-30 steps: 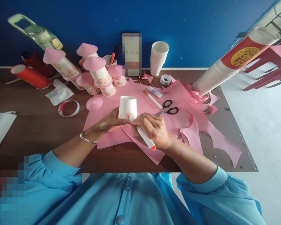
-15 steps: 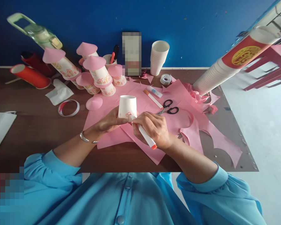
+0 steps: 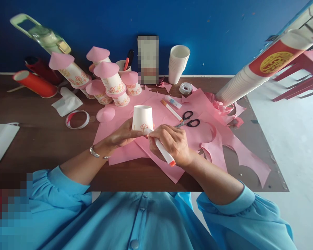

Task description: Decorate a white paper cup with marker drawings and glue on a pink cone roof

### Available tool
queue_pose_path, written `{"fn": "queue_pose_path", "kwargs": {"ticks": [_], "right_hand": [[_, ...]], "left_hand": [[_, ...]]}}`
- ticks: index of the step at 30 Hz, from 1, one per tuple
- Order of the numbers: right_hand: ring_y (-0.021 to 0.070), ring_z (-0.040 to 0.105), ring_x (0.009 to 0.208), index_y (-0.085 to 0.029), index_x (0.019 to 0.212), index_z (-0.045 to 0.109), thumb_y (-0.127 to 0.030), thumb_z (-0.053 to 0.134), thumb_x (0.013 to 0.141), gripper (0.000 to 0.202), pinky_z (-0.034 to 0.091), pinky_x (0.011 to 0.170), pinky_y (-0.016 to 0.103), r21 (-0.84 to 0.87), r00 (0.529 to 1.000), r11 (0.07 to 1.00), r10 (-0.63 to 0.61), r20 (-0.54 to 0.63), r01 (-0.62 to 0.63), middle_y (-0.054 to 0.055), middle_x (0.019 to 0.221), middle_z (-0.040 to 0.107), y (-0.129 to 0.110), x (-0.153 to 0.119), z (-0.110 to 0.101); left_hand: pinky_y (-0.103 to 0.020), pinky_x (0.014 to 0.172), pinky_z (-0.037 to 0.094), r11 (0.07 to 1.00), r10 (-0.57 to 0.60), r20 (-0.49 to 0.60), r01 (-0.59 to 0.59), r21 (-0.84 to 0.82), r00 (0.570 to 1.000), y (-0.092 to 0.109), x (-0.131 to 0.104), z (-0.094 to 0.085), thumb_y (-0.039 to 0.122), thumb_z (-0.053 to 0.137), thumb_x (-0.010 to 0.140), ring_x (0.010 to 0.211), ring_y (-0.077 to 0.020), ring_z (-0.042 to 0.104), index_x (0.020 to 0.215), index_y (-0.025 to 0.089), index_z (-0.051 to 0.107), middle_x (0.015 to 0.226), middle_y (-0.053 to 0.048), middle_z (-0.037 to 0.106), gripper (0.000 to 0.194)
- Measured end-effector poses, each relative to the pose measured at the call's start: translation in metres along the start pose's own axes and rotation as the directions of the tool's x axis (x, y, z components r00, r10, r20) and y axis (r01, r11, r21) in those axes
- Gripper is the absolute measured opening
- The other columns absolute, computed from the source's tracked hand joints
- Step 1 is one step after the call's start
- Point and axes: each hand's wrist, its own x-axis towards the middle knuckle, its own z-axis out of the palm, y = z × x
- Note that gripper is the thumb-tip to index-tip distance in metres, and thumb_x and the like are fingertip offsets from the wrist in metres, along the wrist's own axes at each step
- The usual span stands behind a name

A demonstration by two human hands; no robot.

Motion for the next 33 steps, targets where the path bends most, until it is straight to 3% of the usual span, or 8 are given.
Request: {"fn": "queue_pose_path", "kwargs": {"ticks": [25,29,33], "right_hand": [[0.0140,0.069,0.060,-0.022,0.104,0.061,-0.004,0.063,0.093,0.021,0.054,0.052,0.025,0.044,1.000,0.999,-0.015,-0.015,0.016,-0.002,0.076,0.070,-0.003,0.000,0.001],[0.0167,0.072,0.070,-0.023,0.119,0.063,-0.017,0.061,0.103,0.017,0.060,0.059,0.029,0.080,0.998,0.996,-0.033,-0.059,0.038,0.002,0.084,0.072,0.002,-0.001,-0.006],[0.0202,0.071,0.079,-0.025,0.133,0.062,-0.034,0.059,0.110,0.025,0.062,0.065,0.034,0.064,0.994,0.995,0.086,-0.064,-0.082,0.005,0.094,0.072,0.010,-0.005,-0.007]], "left_hand": [[-0.030,0.077,0.056,0.999,0.033,0.030,-0.033,-0.004,0.999,0.000,0.001,-0.002,0.039,0.092,0.081,0.084,-0.0172,0.070,0.096,0.018,0.070,0.090,-0.003,0.073,0.034],[-0.034,0.081,0.060,0.995,0.076,-0.001,-0.076,-0.066,0.997,-0.003,0.000,-0.002,0.035,0.090,0.085,0.088,-0.0182,0.070,0.101,0.020,0.071,0.095,-0.003,0.072,0.029],[-0.039,0.087,0.065,0.986,0.057,-0.071,-0.068,-0.153,0.996,-0.003,-0.001,0.000,0.031,0.090,0.084,0.097,-0.0206,0.071,0.116,0.023,0.073,0.104,-0.004,0.072,0.037]]}}
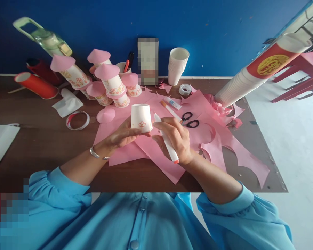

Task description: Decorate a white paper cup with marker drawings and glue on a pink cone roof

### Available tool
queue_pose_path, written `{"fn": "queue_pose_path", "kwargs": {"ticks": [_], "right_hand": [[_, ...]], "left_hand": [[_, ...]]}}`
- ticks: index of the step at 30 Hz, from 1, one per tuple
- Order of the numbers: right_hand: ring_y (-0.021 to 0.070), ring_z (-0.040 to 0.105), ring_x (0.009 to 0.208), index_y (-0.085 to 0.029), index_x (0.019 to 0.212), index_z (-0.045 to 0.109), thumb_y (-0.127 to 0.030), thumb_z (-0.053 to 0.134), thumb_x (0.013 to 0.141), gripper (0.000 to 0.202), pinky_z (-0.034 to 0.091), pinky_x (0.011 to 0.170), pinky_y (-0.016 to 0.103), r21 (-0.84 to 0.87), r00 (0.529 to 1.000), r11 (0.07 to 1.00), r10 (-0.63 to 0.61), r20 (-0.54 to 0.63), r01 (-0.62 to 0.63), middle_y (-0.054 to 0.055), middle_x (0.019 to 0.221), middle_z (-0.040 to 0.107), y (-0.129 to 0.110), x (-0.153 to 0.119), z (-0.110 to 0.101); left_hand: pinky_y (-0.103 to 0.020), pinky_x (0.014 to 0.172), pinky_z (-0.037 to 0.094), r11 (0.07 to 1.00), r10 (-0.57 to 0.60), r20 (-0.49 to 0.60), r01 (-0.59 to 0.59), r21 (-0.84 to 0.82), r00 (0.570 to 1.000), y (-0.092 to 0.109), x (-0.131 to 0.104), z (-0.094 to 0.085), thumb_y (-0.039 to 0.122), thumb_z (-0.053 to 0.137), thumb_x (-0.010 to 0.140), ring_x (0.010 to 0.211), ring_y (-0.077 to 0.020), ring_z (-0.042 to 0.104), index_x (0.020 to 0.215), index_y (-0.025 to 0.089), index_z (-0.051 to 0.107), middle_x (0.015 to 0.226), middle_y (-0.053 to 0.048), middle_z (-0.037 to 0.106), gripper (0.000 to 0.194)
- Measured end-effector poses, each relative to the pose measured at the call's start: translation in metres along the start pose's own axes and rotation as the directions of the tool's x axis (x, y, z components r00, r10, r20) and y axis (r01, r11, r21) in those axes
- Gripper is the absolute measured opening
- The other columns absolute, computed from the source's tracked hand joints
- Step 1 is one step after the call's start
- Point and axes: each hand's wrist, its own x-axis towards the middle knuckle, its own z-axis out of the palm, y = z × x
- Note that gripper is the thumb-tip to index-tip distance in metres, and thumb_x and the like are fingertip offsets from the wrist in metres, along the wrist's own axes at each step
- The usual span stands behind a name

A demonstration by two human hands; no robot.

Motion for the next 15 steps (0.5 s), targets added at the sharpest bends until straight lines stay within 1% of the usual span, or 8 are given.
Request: {"fn": "queue_pose_path", "kwargs": {"ticks": [1,3,5,7,9,10,13,15], "right_hand": [[0.0208,0.072,0.082,-0.026,0.134,0.062,-0.035,0.059,0.110,0.026,0.063,0.070,0.036,0.014,0.999,0.999,0.037,-0.005,-0.037,0.006,0.098,0.073,0.002,-0.001,0.001],[0.0217,0.073,0.089,-0.027,0.135,0.062,-0.033,0.059,0.109,0.027,0.065,0.077,0.038,0.047,0.995,0.994,0.104,-0.010,-0.103,0.007,0.103,0.074,0.005,-0.004,0.004],[0.0220,0.075,0.094,-0.027,0.135,0.061,-0.031,0.061,0.109,0.027,0.066,0.080,0.038,0.060,0.989,0.987,0.150,-0.004,-0.150,0.006,0.105,0.075,0.007,-0.006,0.007],[0.0216,0.077,0.096,-0.027,0.135,0.061,-0.029,0.061,0.108,0.027,0.066,0.082,0.037,0.053,0.985,0.984,0.170,0.014,-0.171,0.006,0.109,0.077,0.007,-0.007,0.009],[0.0215,0.079,0.100,-0.027,0.135,0.061,-0.025,0.061,0.108,0.027,0.067,0.085,0.037,0.024,0.987,0.987,0.159,0.035,-0.160,0.007,0.112,0.079,0.006,-0.006,0.009],[0.0214,0.079,0.102,-0.027,0.135,0.060,-0.023,0.060,0.108,0.027,0.067,0.086,0.037,0.006,0.989,0.989,0.145,0.039,-0.145,0.007,0.113,0.079,0.005,-0.006,0.010],[0.0209,0.081,0.099,-0.027,0.137,0.059,-0.019,0.061,0.107,0.031,0.067,0.081,0.034,-0.037,0.995,0.995,0.092,0.049,-0.091,0.007,0.111,0.080,0.003,-0.005,0.010],[0.0205,0.081,0.096,-0.027,0.138,0.059,-0.018,0.061,0.106,0.033,0.067,0.077,0.032,-0.048,0.996,0.997,0.059,0.070,-0.056,0.007,0.111,0.080,0.001,-0.006,0.012]], "left_hand": [[-0.039,0.087,0.066,1.000,0.002,-0.015,-0.003,-0.019,1.000,0.000,0.000,0.000,0.030,0.091,0.082,0.098,-0.0207,0.071,0.117,0.023,0.073,0.104,-0.003,0.071,0.040],[-0.038,0.087,0.066,0.999,0.017,-0.026,-0.018,-0.050,1.000,0.001,0.000,0.000,0.029,0.092,0.082,0.100,-0.0209,0.072,0.116,0.023,0.074,0.105,-0.003,0.072,0.039],[-0.037,0.089,0.066,0.997,0.026,0.001,-0.026,-0.076,1.000,0.001,0.000,-0.001,0.031,0.090,0.084,0.102,-0.0215,0.074,0.115,0.022,0.075,0.108,-0.005,0.075,0.036],[-0.038,0.093,0.065,0.994,0.023,0.043,-0.018,-0.108,0.999,-0.001,0.001,-0.004,0.035,0.087,0.088,0.103,-0.0231,0.077,0.122,0.021,0.074,0.115,-0.009,0.078,0.038],[-0.040,0.097,0.064,0.990,0.013,0.066,-0.003,-0.140,0.998,-0.003,0.002,-0.006,0.038,0.082,0.092,0.107,-0.0255,0.078,0.128,0.021,0.073,0.121,-0.011,0.079,0.041],[-0.040,0.098,0.064,0.988,0.009,0.065,0.001,-0.154,0.998,-0.004,0.003,-0.006,0.038,0.081,0.092,0.109,-0.0263,0.078,0.128,0.021,0.073,0.121,-0.012,0.079,0.041],[-0.040,0.097,0.064,0.988,0.003,0.054,0.005,-0.157,0.999,-0.003,0.002,-0.004,0.037,0.083,0.091,0.111,-0.0263,0.077,0.122,0.021,0.074,0.119,-0.010,0.078,0.036],[-0.041,0.096,0.064,0.993,0.014,0.065,-0.007,-0.116,0.998,0.000,0.001,-0.001,0.038,0.087,0.087,0.110,-0.0259,0.075,0.119,0.023,0.073,0.116,-0.008,0.077,0.038]]}}
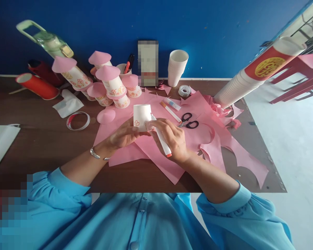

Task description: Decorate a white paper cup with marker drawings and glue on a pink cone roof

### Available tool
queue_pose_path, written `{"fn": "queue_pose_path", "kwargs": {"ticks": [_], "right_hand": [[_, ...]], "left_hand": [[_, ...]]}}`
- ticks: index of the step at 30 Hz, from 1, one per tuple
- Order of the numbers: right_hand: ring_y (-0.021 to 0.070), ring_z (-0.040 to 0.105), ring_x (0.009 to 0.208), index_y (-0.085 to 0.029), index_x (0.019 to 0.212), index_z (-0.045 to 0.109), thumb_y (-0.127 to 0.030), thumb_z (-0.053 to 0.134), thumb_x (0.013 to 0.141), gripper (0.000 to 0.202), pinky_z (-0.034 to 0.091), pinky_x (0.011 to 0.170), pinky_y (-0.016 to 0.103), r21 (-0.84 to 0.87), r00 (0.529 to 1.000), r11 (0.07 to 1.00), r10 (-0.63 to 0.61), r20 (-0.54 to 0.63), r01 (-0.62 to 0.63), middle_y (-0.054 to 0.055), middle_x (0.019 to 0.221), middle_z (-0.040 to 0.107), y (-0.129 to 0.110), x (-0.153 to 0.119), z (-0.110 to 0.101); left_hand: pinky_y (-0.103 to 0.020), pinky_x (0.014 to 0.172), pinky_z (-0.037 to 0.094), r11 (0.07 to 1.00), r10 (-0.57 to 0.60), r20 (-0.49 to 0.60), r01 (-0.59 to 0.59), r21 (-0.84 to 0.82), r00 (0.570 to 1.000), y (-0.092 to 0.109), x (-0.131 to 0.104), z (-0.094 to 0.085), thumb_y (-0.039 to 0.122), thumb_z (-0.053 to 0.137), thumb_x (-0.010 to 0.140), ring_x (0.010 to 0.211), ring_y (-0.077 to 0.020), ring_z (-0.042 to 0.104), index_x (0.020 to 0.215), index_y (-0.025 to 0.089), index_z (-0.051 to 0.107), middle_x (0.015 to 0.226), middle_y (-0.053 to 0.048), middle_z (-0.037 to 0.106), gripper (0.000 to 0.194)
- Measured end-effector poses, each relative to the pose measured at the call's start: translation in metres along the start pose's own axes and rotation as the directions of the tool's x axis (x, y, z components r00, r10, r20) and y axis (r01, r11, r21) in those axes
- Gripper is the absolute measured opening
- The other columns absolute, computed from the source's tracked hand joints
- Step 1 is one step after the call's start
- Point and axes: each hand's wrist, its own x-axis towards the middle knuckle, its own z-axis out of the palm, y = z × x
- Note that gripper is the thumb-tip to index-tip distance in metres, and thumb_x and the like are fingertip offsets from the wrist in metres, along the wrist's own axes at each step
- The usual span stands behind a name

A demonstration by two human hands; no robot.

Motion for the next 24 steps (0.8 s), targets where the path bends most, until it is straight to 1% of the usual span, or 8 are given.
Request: {"fn": "queue_pose_path", "kwargs": {"ticks": [3,5,8,10,13,18,21,24], "right_hand": [[0.0203,0.081,0.095,-0.025,0.138,0.060,-0.017,0.062,0.105,0.034,0.067,0.075,0.030,0.011,0.999,0.999,-0.041,0.018,0.041,0.007,0.111,0.080,0.000,-0.002,0.001],[0.0212,0.081,0.096,-0.025,0.140,0.059,-0.020,0.063,0.106,0.035,0.067,0.075,0.031,0.032,0.998,0.997,-0.069,0.010,0.069,0.008,0.110,0.081,0.001,-0.002,0.000],[0.0235,0.081,0.098,-0.025,0.142,0.058,-0.033,0.061,0.108,0.035,0.068,0.076,0.035,0.062,0.996,0.994,-0.089,-0.009,0.090,0.009,0.110,0.080,0.003,-0.001,-0.003],[0.0239,0.080,0.098,-0.025,0.142,0.059,-0.039,0.058,0.110,0.035,0.067,0.076,0.036,0.081,0.997,0.994,-0.074,-0.012,0.075,0.009,0.111,0.079,0.004,-0.001,-0.005],[0.0237,0.080,0.099,-0.024,0.142,0.060,-0.037,0.058,0.110,0.034,0.067,0.077,0.035,0.115,0.999,0.992,-0.054,-0.003,0.054,0.010,0.112,0.079,0.003,0.000,-0.006],[0.0240,0.078,0.096,-0.022,0.140,0.063,-0.033,0.059,0.109,0.033,0.065,0.075,0.035,0.129,0.997,0.989,-0.068,-0.022,0.070,0.011,0.108,0.078,0.003,0.000,-0.005],[0.0225,0.077,0.087,-0.022,0.138,0.063,-0.035,0.059,0.110,0.031,0.064,0.070,0.035,0.121,0.997,0.990,-0.076,-0.028,0.079,0.008,0.099,0.076,0.002,0.002,-0.006],[0.0196,0.074,0.080,-0.023,0.133,0.064,-0.036,0.057,0.110,0.027,0.062,0.066,0.032,0.101,0.996,0.991,-0.085,-0.034,0.088,0.006,0.095,0.075,0.001,0.003,-0.007]], "left_hand": [[-0.040,0.092,0.064,0.996,0.005,-0.021,-0.003,0.094,1.000,0.003,-0.001,0.004,0.034,0.092,0.081,0.102,-0.0235,0.074,0.115,0.023,0.072,0.106,-0.005,0.075,0.040],[-0.037,0.088,0.064,0.994,0.009,-0.060,-0.003,0.108,0.998,0.004,-0.001,0.005,0.030,0.091,0.082,0.098,-0.0216,0.073,0.115,0.023,0.072,0.103,-0.005,0.076,0.039],[-0.040,0.092,0.065,0.998,0.031,-0.065,-0.028,0.048,0.997,0.003,0.000,0.002,0.030,0.088,0.085,0.108,-0.0248,0.074,0.122,0.022,0.073,0.116,-0.009,0.078,0.040],[-0.043,0.097,0.065,0.999,0.032,-0.057,-0.032,0.008,0.998,0.002,0.000,-0.001,0.029,0.086,0.086,0.114,-0.0273,0.075,0.125,0.022,0.073,0.121,-0.012,0.079,0.041],[-0.043,0.097,0.065,0.999,0.027,-0.050,-0.028,-0.027,0.998,0.000,-0.001,-0.005,0.027,0.085,0.085,0.109,-0.0272,0.078,0.124,0.020,0.075,0.117,-0.011,0.080,0.040],[-0.041,0.096,0.065,0.999,0.032,-0.060,-0.033,-0.010,0.998,-0.002,-0.001,-0.006,0.026,0.086,0.085,0.103,-0.0242,0.077,0.115,0.020,0.077,0.112,-0.010,0.080,0.032],[-0.040,0.095,0.064,0.999,0.034,-0.063,-0.031,0.039,0.997,0.000,0.000,-0.001,0.030,0.089,0.083,0.101,-0.0230,0.075,0.110,0.021,0.077,0.109,-0.008,0.077,0.031],[-0.039,0.091,0.061,0.991,0.051,-0.051,-0.044,0.128,0.997,0.006,0.001,0.005,0.037,0.093,0.080,0.098,-0.0215,0.071,0.101,0.021,0.075,0.103,-0.005,0.074,0.032]]}}
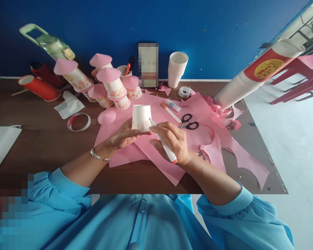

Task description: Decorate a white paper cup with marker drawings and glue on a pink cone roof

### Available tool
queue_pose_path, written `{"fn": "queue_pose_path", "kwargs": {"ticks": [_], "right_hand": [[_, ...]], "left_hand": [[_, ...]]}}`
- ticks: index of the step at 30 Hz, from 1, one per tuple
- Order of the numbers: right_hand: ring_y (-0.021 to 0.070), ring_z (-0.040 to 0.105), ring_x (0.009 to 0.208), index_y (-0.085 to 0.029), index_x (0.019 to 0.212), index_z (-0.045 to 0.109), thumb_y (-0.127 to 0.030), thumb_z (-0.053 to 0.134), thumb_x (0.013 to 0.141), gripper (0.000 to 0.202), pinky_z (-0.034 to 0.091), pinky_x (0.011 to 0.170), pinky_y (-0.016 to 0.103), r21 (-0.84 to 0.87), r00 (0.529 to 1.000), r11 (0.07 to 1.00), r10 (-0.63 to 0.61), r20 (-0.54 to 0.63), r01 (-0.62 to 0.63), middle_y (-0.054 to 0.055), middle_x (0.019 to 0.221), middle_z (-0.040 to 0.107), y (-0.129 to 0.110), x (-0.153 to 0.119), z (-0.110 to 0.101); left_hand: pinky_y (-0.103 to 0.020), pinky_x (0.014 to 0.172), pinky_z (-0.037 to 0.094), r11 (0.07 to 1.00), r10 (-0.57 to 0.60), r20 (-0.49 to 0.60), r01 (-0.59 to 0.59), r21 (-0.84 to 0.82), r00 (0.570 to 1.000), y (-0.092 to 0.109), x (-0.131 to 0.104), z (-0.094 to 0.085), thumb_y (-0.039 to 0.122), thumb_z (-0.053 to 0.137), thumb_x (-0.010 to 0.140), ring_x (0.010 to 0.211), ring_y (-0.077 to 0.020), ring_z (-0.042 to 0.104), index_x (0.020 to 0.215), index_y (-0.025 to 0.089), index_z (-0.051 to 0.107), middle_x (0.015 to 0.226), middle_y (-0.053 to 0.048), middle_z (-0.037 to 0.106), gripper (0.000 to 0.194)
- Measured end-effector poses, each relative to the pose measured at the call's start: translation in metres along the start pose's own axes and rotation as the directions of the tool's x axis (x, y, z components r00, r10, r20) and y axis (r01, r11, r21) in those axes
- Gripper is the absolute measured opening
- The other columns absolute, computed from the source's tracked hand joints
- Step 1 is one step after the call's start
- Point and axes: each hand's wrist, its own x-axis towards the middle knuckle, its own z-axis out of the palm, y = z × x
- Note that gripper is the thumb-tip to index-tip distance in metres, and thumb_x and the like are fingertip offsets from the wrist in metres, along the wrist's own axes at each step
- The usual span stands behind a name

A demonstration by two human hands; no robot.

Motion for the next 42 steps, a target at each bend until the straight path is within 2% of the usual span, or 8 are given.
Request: {"fn": "queue_pose_path", "kwargs": {"ticks": [6,11,16,19,24,30,35,42], "right_hand": [[0.0190,0.076,0.078,-0.021,0.129,0.061,-0.031,0.058,0.109,0.023,0.062,0.064,0.030,-0.021,1.000,0.999,0.026,0.015,-0.026,0.006,0.092,0.076,-0.004,0.000,0.000],[0.0181,0.076,0.072,-0.024,0.120,0.062,-0.017,0.065,0.100,0.021,0.062,0.059,0.030,-0.028,1.000,0.999,-0.015,-0.014,0.015,0.003,0.090,0.078,-0.005,0.002,0.001],[0.0180,0.075,0.072,-0.023,0.119,0.063,-0.012,0.067,0.097,0.025,0.062,0.060,0.029,-0.027,1.000,0.999,-0.019,-0.018,0.019,0.003,0.090,0.077,-0.004,0.001,0.001],[0.0193,0.076,0.077,-0.025,0.127,0.062,-0.015,0.067,0.099,0.030,0.062,0.062,0.030,-0.013,1.000,1.000,0.003,-0.018,-0.003,0.004,0.095,0.076,-0.003,0.000,0.000],[0.0212,0.074,0.082,-0.029,0.138,0.062,-0.021,0.058,0.106,0.033,0.065,0.067,0.036,-0.023,0.999,1.000,-0.016,-0.036,0.015,0.005,0.097,0.073,-0.002,0.000,-0.001],[0.0207,0.069,0.078,-0.026,0.152,0.060,-0.046,0.050,0.113,0.045,0.063,0.066,0.036,-0.052,0.998,0.998,-0.035,-0.049,0.033,0.006,0.097,0.070,0.000,-0.001,0.000],[0.0221,0.071,0.081,-0.025,0.154,0.060,-0.046,0.051,0.112,0.048,0.063,0.067,0.035,-0.019,0.998,0.999,-0.028,-0.064,0.027,0.008,0.099,0.072,0.001,0.000,-0.001],[0.0207,0.075,0.076,-0.020,0.135,0.063,-0.033,0.060,0.108,0.030,0.062,0.061,0.032,-0.019,0.998,0.999,-0.029,-0.050,0.028,0.007,0.092,0.075,-0.002,0.004,-0.003]], "left_hand": [[-0.040,0.089,0.057,0.993,-0.033,-0.006,0.034,0.114,0.999,0.005,0.000,0.004,0.041,0.093,0.079,0.093,-0.0211,0.068,0.100,0.019,0.070,0.099,-0.004,0.071,0.038],[-0.039,0.089,0.057,0.992,-0.048,-0.020,0.050,0.114,0.999,0.004,-0.001,0.004,0.043,0.094,0.078,0.094,-0.0222,0.069,0.104,0.021,0.071,0.098,-0.004,0.073,0.041],[-0.040,0.094,0.058,0.999,0.003,-0.021,-0.002,0.036,1.000,-0.001,0.001,-0.001,0.040,0.093,0.078,0.102,-0.0245,0.073,0.105,0.023,0.073,0.102,-0.004,0.076,0.038],[-0.044,0.100,0.060,0.995,-0.016,-0.019,0.014,-0.094,1.000,-0.007,0.001,-0.007,0.036,0.089,0.081,0.108,-0.0275,0.076,0.118,0.023,0.074,0.108,-0.008,0.080,0.042],[-0.045,0.099,0.062,0.954,-0.068,0.003,0.066,-0.292,0.998,-0.009,-0.003,-0.013,0.040,0.085,0.078,0.102,-0.0278,0.080,0.133,0.021,0.070,0.116,-0.012,0.082,0.059],[-0.047,0.097,0.063,0.912,-0.161,0.059,0.171,-0.372,0.985,-0.007,-0.004,-0.019,0.051,0.086,0.072,0.091,-0.0297,0.079,0.114,0.017,0.077,0.099,-0.014,0.082,0.055],[-0.046,0.096,0.062,0.951,-0.104,0.010,0.102,-0.291,0.995,-0.008,-0.004,-0.015,0.050,0.086,0.076,0.092,-0.0264,0.077,0.122,0.022,0.073,0.102,-0.010,0.079,0.056],[-0.042,0.095,0.056,0.994,-0.021,-0.016,0.023,0.109,1.000,-0.002,-0.003,-0.004,0.046,0.094,0.075,0.104,-0.0272,0.070,0.113,0.021,0.071,0.105,-0.006,0.074,0.051]]}}
